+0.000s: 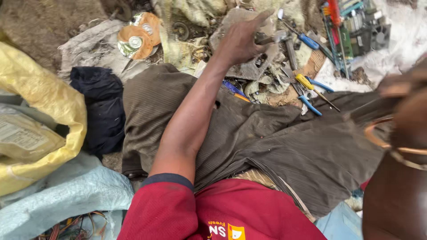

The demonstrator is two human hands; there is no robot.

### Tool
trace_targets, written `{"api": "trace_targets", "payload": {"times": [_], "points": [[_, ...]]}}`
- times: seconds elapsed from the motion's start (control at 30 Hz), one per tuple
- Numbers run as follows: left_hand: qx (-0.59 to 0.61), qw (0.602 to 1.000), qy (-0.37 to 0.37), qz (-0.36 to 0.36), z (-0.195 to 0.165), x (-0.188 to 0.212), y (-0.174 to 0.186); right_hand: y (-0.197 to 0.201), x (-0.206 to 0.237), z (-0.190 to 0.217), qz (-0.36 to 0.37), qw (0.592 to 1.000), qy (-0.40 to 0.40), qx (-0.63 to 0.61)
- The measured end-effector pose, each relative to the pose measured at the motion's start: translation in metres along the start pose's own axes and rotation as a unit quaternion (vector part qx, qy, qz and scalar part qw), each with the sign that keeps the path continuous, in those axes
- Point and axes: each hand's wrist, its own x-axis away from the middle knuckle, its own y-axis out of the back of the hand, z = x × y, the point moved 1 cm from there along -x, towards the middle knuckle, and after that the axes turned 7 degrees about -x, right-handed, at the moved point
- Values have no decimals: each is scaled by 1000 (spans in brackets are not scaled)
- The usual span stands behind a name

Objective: The person dismantles electronic components, including a hard drive and a motherboard, using a hammer and screwdriver. They strike the components to break them apart and remove parts like the fan and heatsink.

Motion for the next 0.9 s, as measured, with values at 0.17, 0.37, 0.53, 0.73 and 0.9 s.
{"api": "trace_targets", "payload": {"times": [0.17, 0.37, 0.53, 0.73, 0.9], "points": [[-31, 999, 15, -1, -1, 4, 12, -16, -73, 18, 516, -44, -838, -172], [-10, 995, -65, -78, -11, 0, 23, 38, -77, -6, 109, -389, -913, -59], [-55, 994, 18, 90, -6, -3, 8, 63, -65, -52, 15, -347, -938, 8], [-204, 962, -159, -85, -8, -1, 12, -17, -75, 2, 442, -22, -882, -158], [-160, 982, -96, 6, -23, -1, 25, -31, -76, 7, 342, -359, -849, -182]]}}
